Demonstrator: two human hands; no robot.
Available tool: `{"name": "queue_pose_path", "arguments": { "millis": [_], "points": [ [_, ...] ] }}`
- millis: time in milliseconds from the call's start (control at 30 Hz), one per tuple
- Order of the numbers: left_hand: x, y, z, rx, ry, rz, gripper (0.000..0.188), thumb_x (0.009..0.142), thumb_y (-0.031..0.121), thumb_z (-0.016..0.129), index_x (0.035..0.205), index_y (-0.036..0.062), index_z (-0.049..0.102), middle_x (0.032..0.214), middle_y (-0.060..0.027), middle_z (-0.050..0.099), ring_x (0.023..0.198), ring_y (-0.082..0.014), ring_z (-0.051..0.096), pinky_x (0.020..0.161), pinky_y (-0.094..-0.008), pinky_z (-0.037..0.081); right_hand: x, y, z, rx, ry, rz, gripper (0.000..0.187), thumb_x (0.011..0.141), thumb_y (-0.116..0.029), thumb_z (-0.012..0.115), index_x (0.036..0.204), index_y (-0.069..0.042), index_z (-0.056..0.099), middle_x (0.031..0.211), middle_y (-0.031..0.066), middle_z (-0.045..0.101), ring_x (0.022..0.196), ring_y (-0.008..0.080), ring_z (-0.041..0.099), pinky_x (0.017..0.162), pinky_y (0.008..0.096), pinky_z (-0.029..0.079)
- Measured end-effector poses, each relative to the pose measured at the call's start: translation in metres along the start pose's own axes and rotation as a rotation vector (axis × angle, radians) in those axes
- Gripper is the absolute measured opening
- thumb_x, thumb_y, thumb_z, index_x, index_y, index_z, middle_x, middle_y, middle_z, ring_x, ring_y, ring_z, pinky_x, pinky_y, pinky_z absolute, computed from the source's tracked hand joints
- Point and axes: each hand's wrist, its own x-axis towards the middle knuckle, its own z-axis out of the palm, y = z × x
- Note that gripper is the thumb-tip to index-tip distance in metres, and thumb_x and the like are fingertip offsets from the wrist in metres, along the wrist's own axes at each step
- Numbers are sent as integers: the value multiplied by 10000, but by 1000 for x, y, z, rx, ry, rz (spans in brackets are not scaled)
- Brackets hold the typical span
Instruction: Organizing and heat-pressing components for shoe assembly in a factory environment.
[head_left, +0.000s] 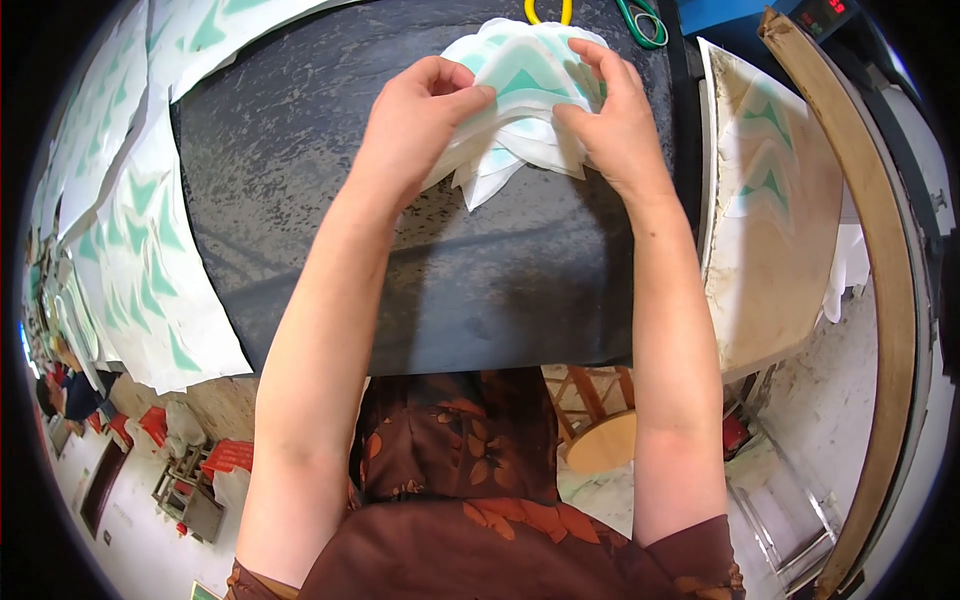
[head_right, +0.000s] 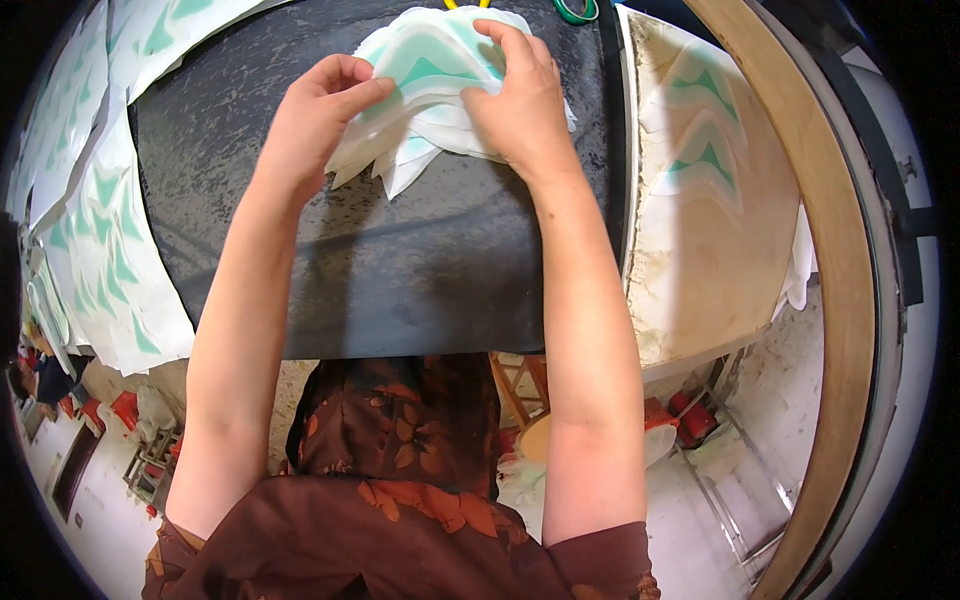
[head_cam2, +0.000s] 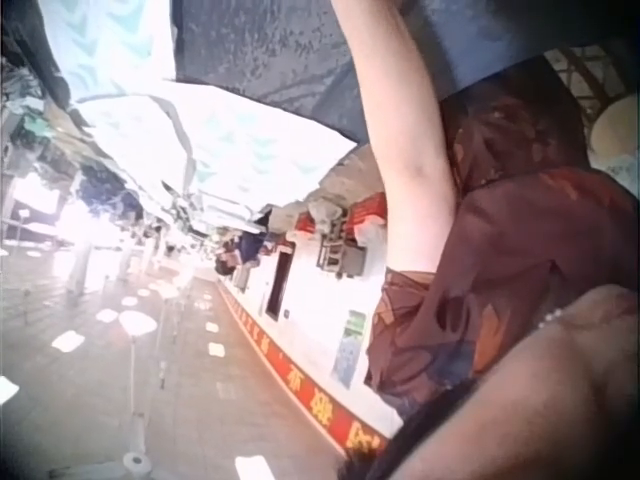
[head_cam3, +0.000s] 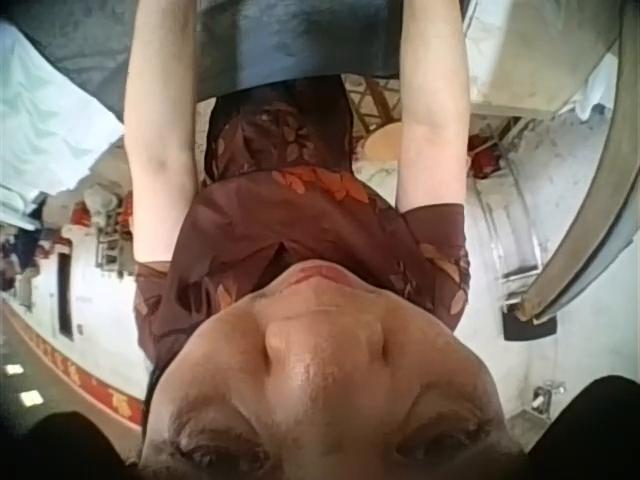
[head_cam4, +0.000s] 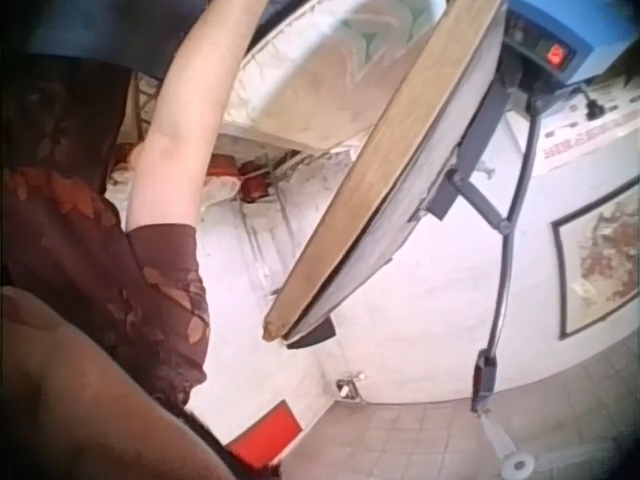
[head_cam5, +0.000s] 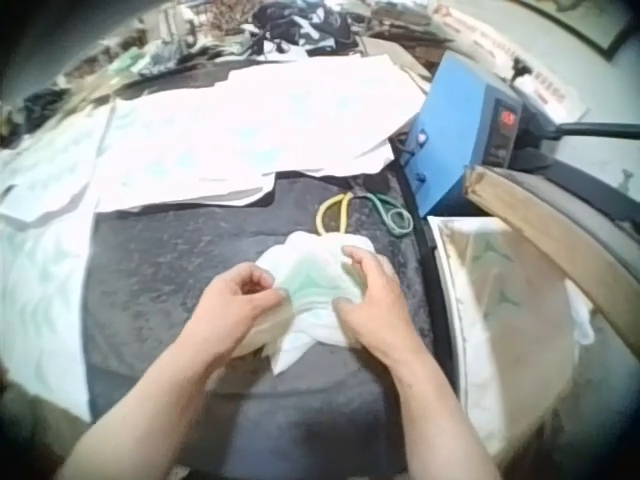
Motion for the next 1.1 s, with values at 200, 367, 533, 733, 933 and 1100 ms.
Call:
{"name": "queue_pose_path", "arguments": {
  "millis": [200,367,533,733,933,1100],
  "points": [
    [-27,17,-21,-308,-185,-18,138,845,211,704,911,145,602,726,91,489,692,-22,436,662,-191,373,2,-42,-49,548,-336,279,341,838,-304,690,1059,-47,650,1019,34,642,954,136,570,875,267,428],
    [-49,33,-9,-358,-289,-65,283,821,143,719,1053,107,561,859,13,637,801,-64,570,728,-217,445,-20,-54,-69,611,-263,248,142,888,-151,648,939,-18,637,832,-33,604,789,48,534,719,192,435],
    [-88,21,21,-321,-483,-159,315,817,33,692,1097,63,550,889,-13,669,816,-86,620,723,-225,482,-64,-63,-109,396,-223,334,131,893,-127,629,917,0,604,813,-20,590,782,67,524,716,209,428],
    [-138,-7,66,-190,-821,-222,190,850,23,619,1035,24,575,811,-16,617,739,-79,596,662,-218,488,-122,-12,-212,282,-22,566,143,923,-145,608,1023,-43,620,892,-51,564,844,40,491,756,190,389],
    [-157,-38,66,73,-803,-205,159,858,79,632,1009,36,601,834,-9,615,719,-81,568,658,-249,482,-125,35,-254,71,69,592,132,909,-138,620,973,-23,616,861,-44,574,804,46,507,754,181,401],
    [-159,-61,54,89,-725,-288,165,862,78,635,1021,41,607,881,-1,600,756,-70,556,711,-233,476,-116,48,-250,12,4,555,129,908,-133,620,961,-15,616,849,-41,572,795,44,504,741,181,401]
  ]
}}
